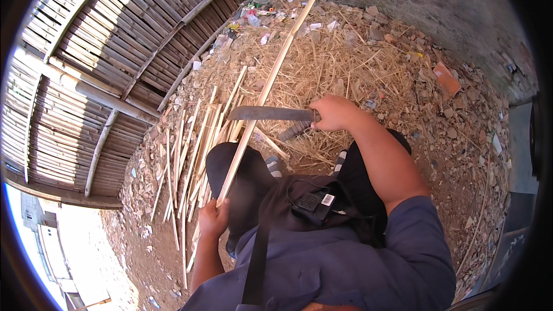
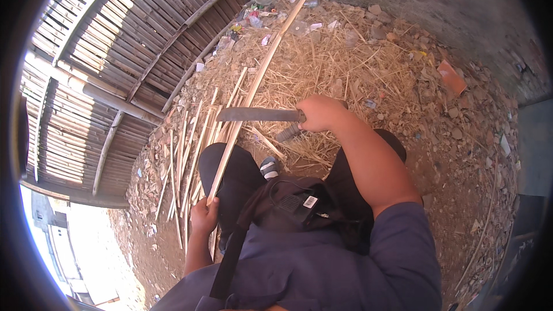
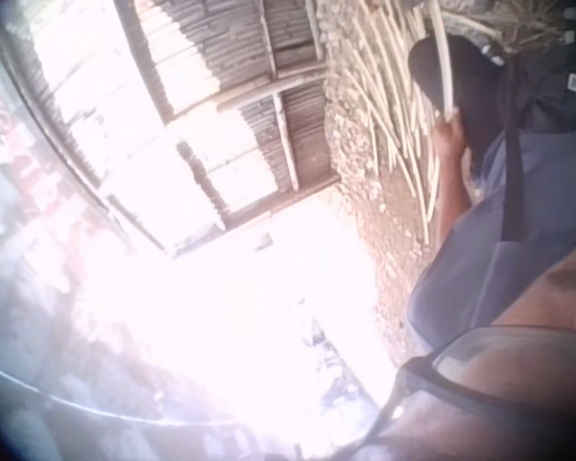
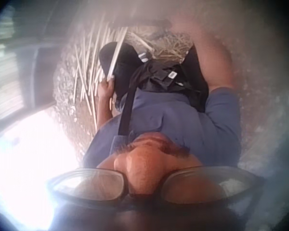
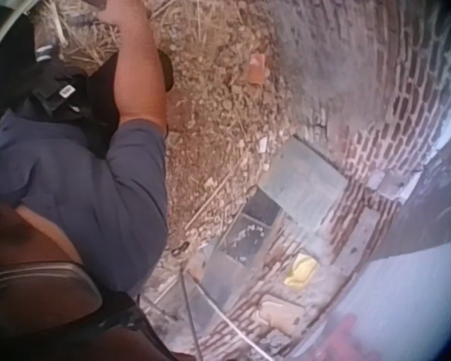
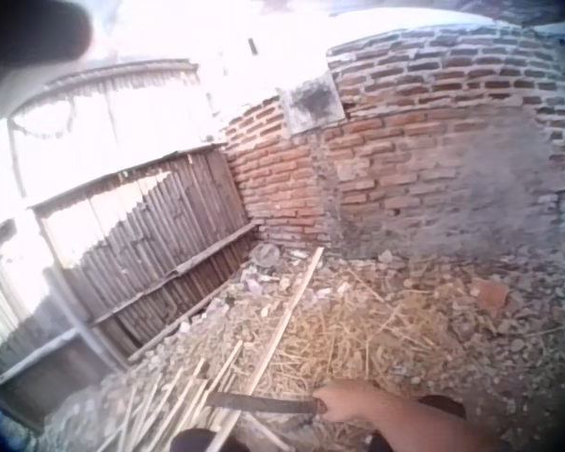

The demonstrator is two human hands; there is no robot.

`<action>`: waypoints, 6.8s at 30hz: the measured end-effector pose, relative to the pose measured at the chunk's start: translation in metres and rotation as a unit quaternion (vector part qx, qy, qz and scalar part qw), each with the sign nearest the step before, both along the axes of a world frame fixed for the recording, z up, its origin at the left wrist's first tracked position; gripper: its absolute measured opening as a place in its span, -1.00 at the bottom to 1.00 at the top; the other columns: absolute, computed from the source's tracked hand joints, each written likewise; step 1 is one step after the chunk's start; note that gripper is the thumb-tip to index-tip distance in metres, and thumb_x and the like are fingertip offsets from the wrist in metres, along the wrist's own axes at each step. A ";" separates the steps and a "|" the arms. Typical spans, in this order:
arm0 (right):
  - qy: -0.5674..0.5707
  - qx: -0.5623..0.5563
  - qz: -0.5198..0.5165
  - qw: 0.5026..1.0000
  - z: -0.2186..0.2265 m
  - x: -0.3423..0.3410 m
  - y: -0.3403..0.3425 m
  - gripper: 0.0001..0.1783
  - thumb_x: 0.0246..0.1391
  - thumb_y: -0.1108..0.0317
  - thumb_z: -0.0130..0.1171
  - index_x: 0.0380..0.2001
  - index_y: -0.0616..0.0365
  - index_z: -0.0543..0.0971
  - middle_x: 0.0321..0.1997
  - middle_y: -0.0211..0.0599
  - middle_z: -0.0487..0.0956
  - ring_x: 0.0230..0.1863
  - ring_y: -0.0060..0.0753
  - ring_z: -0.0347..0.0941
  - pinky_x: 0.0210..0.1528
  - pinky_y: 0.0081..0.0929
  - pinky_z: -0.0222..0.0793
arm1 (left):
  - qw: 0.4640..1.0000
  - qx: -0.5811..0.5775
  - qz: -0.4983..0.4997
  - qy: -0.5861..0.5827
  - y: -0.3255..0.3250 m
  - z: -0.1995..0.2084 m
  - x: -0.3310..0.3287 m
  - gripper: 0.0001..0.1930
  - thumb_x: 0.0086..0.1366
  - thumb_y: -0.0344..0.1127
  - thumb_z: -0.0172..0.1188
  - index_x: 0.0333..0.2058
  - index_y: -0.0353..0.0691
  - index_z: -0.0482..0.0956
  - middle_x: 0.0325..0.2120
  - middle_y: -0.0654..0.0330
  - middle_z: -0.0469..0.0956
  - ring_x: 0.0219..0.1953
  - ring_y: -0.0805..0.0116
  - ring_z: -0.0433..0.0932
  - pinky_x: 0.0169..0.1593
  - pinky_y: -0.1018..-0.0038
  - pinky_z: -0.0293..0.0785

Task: The person sits on a hay-covered floor and uses a machete to split long bamboo poles into thin strips. They hold the pole vertically and repeatedly strike it with the blade to separate the material, working on one piece at a time.

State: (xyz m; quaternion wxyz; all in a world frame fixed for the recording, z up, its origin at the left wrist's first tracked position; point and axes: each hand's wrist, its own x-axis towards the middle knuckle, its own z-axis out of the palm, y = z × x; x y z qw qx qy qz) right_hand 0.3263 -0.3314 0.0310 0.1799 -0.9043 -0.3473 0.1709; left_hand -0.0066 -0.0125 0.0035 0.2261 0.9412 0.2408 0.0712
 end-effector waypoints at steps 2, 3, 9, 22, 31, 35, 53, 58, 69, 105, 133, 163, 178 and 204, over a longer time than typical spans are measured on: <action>0.003 -0.008 0.042 0.999 0.001 -0.008 0.010 -0.61 -0.08 0.08 0.41 -0.23 0.07 0.65 -0.28 -0.12 0.66 -0.14 0.01 0.61 -0.10 -0.11 0.51 | 1.000 0.017 0.003 0.022 0.001 0.003 -0.002 -0.50 0.31 0.05 0.22 -0.55 -0.33 0.52 -0.69 -0.13 0.49 -0.56 -0.20 0.55 -0.43 0.04 0.42; 0.000 -0.021 0.048 0.999 0.001 -0.007 0.012 -0.61 -0.09 0.09 0.42 -0.22 0.06 0.66 -0.27 -0.13 0.66 -0.14 -0.02 0.61 -0.10 -0.12 0.51 | 0.999 0.025 0.003 0.032 0.001 0.005 -0.002 -0.50 0.31 0.06 0.22 -0.54 -0.33 0.52 -0.68 -0.14 0.50 -0.55 -0.21 0.56 -0.42 0.03 0.42; 0.047 0.042 -0.099 0.993 -0.010 0.033 -0.022 -0.58 -0.06 0.09 0.41 -0.22 0.16 0.64 -0.35 -0.08 0.63 -0.23 -0.04 0.61 -0.18 -0.12 0.48 | 0.999 0.031 -0.016 0.036 -0.001 0.006 0.002 -0.48 0.31 0.09 0.21 -0.51 -0.34 0.55 -0.63 -0.18 0.53 -0.48 -0.25 0.59 -0.37 0.03 0.46; 0.035 0.018 -0.006 0.999 -0.018 0.019 -0.005 -0.62 -0.08 0.13 0.42 -0.26 0.14 0.65 -0.31 -0.09 0.65 -0.21 -0.03 0.61 -0.16 -0.12 0.49 | 0.995 -0.034 0.005 0.093 0.007 0.015 0.007 -0.38 0.33 0.22 0.13 -0.47 -0.37 0.59 -0.60 -0.18 0.55 -0.43 -0.22 0.60 -0.33 0.07 0.45; 0.024 0.004 -0.006 1.000 -0.005 0.002 0.002 -0.66 -0.11 0.20 0.37 -0.25 0.13 0.65 -0.33 -0.09 0.66 -0.21 0.00 0.61 -0.14 -0.13 0.50 | 0.997 -0.028 -0.013 0.070 0.012 0.005 0.009 -0.38 0.30 0.21 0.18 -0.56 -0.35 0.53 -0.67 -0.16 0.50 -0.52 -0.20 0.56 -0.41 0.06 0.39; 0.040 -0.036 0.056 0.997 0.000 -0.006 0.022 -0.66 -0.10 0.15 0.40 -0.29 0.13 0.66 -0.34 -0.09 0.66 -0.22 -0.03 0.62 -0.15 -0.14 0.50 | 0.996 -0.049 -0.003 0.079 0.015 0.008 0.007 -0.37 0.30 0.23 0.18 -0.56 -0.35 0.53 -0.67 -0.13 0.50 -0.52 -0.16 0.56 -0.41 0.09 0.39; 0.020 0.002 0.034 0.999 -0.004 0.006 0.011 -0.63 -0.08 0.07 0.42 -0.29 0.09 0.68 -0.33 -0.10 0.65 -0.23 -0.01 0.61 -0.15 -0.14 0.49 | 0.996 -0.055 0.008 0.070 0.019 0.000 0.002 -0.36 0.28 0.27 0.18 -0.49 -0.35 0.59 -0.64 -0.14 0.54 -0.47 -0.16 0.61 -0.37 0.10 0.44; 0.052 0.080 -0.140 0.986 -0.015 0.038 -0.026 -0.55 -0.05 0.03 0.43 -0.23 0.17 0.66 -0.29 -0.03 0.65 -0.22 -0.01 0.61 -0.14 -0.17 0.49 | 0.997 -0.044 0.010 0.062 0.015 -0.002 0.005 -0.36 0.28 0.27 0.18 -0.48 -0.35 0.60 -0.65 -0.12 0.54 -0.48 -0.15 0.60 -0.36 0.10 0.45; 0.053 -0.030 0.035 0.998 0.005 0.004 0.002 -0.56 -0.06 0.03 0.43 -0.24 0.13 0.65 -0.28 -0.09 0.66 -0.17 -0.03 0.61 -0.14 -0.14 0.48 | 0.997 -0.062 0.009 0.044 0.017 -0.002 0.003 -0.36 0.27 0.28 0.20 -0.49 -0.35 0.59 -0.66 -0.08 0.52 -0.53 -0.05 0.58 -0.40 0.17 0.42; 0.054 0.028 0.001 0.998 -0.016 0.021 -0.008 -0.51 -0.07 0.03 0.44 -0.18 0.18 0.65 -0.30 -0.06 0.63 -0.18 -0.05 0.60 -0.15 -0.19 0.46 | 0.997 -0.065 0.020 0.044 0.014 -0.002 0.004 -0.37 0.29 0.25 0.20 -0.49 -0.36 0.59 -0.65 -0.10 0.53 -0.52 -0.07 0.59 -0.39 0.15 0.43; 0.082 0.054 -0.085 0.992 -0.016 0.032 -0.021 -0.52 -0.06 0.03 0.44 -0.22 0.19 0.64 -0.31 -0.11 0.64 -0.22 -0.10 0.60 -0.15 -0.21 0.45 | 0.998 -0.053 0.010 0.045 0.014 -0.001 0.006 -0.41 0.30 0.19 0.21 -0.49 -0.37 0.57 -0.64 -0.11 0.53 -0.52 -0.07 0.59 -0.38 0.16 0.44; 0.074 0.035 -0.046 0.996 -0.016 0.029 -0.021 -0.47 -0.04 0.00 0.44 -0.14 0.19 0.63 -0.23 -0.05 0.63 -0.13 -0.07 0.59 -0.09 -0.19 0.45 | 0.996 -0.064 0.032 0.058 0.005 0.010 0.009 -0.45 0.29 0.16 0.23 -0.45 -0.36 0.62 -0.64 -0.04 0.54 -0.53 0.06 0.58 -0.38 0.21 0.43; 0.078 0.040 -0.054 0.995 -0.015 0.026 -0.019 -0.49 -0.07 0.03 0.45 -0.17 0.19 0.63 -0.24 -0.09 0.65 -0.16 -0.11 0.60 -0.11 -0.23 0.46 | 0.996 -0.063 0.028 0.048 0.005 0.006 0.009 -0.46 0.28 0.14 0.23 -0.46 -0.36 0.61 -0.62 -0.10 0.55 -0.50 -0.03 0.59 -0.36 0.15 0.44; 0.074 0.043 -0.053 0.995 -0.013 0.028 -0.023 -0.52 -0.05 0.02 0.44 -0.22 0.17 0.64 -0.37 -0.10 0.62 -0.25 -0.09 0.59 -0.18 -0.20 0.45 | 0.995 -0.074 0.036 0.048 0.012 -0.003 0.006 -0.46 0.29 0.14 0.24 -0.42 -0.36 0.64 -0.63 -0.06 0.55 -0.53 0.04 0.58 -0.38 0.20 0.43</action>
